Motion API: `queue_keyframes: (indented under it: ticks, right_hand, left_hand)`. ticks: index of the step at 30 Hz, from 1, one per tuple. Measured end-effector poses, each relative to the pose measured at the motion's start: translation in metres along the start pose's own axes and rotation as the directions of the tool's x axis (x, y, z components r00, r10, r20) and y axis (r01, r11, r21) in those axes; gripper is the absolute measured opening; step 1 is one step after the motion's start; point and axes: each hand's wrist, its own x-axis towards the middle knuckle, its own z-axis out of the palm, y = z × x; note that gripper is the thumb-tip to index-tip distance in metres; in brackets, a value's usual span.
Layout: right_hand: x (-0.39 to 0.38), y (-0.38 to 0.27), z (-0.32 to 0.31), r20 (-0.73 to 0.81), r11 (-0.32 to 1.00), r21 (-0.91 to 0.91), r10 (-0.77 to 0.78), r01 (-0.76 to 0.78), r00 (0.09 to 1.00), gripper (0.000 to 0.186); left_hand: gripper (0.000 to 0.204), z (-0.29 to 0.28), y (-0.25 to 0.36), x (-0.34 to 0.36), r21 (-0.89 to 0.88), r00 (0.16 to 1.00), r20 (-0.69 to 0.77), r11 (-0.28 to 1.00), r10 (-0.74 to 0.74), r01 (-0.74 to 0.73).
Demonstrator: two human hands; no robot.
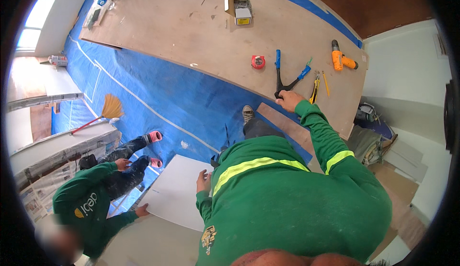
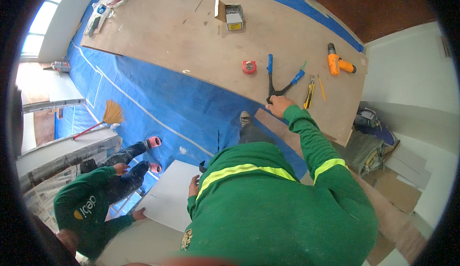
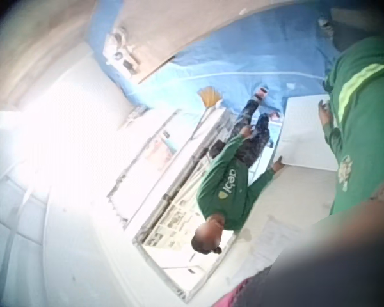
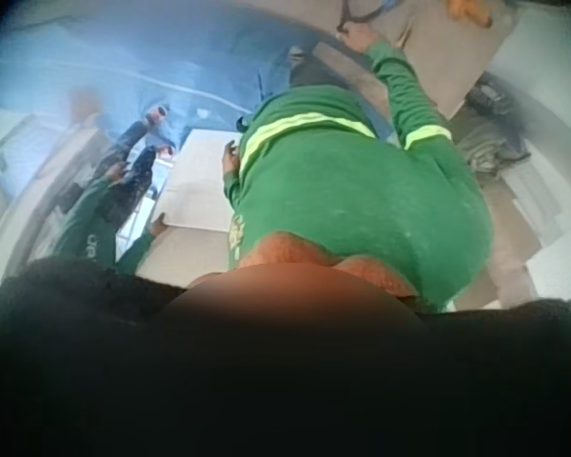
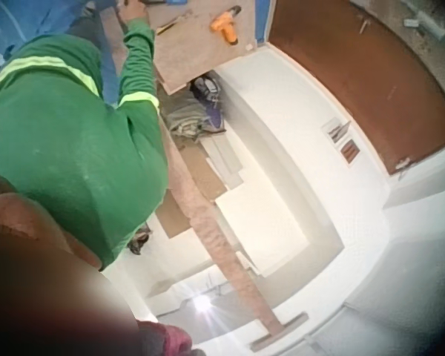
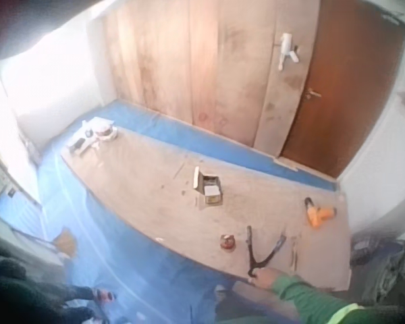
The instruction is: The person measures a large white board with a tape measure and pencil, then uses a utility knife and a wooden straightedge to score and cut the board. A coworker assists by holding the board steady during the cut.
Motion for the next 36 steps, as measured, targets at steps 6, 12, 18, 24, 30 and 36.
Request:
queue_keyframes:
  ticks: [6,12,18,24,30,36]
  right_hand:
    - [0.040,0.004,-0.009,0.094,0.992,0.006,-0.124,0.124,0.988,0.047]
    - [0.060,-0.025,-0.001,0.120,0.996,-0.038,-0.072,0.077,0.990,0.051]
    - [0.078,-0.093,0.028,0.174,0.942,-0.140,-0.281,0.306,0.944,0.056]
    - [0.072,-0.182,0.041,0.278,0.847,-0.151,-0.458,0.510,0.844,0.053]
    - [0.077,-0.263,0.049,0.460,0.737,-0.316,-0.431,0.597,0.776,0.054]
    - [0.088,-0.358,0.061,0.543,0.639,-0.387,-0.424,0.664,0.725,0.053]
  left_hand:
    - [0.037,0.023,0.022,-0.054,0.154,0.995,-0.036,0.983,-0.093,0.097]
    - [0.042,0.037,0.010,-0.061,-0.440,0.984,-0.078,0.880,0.158,-0.176]
    - [0.034,0.042,0.015,0.006,0.359,0.942,-0.172,0.909,0.287,-0.212]
    - [0.037,0.001,0.041,0.042,0.230,0.798,-0.167,0.810,0.579,-0.540]
    - [0.040,-0.023,0.026,0.060,0.218,0.918,-0.027,0.899,0.395,-0.380]
    - [0.051,-0.051,0.018,0.071,0.118,0.919,-0.058,0.917,0.391,-0.382]
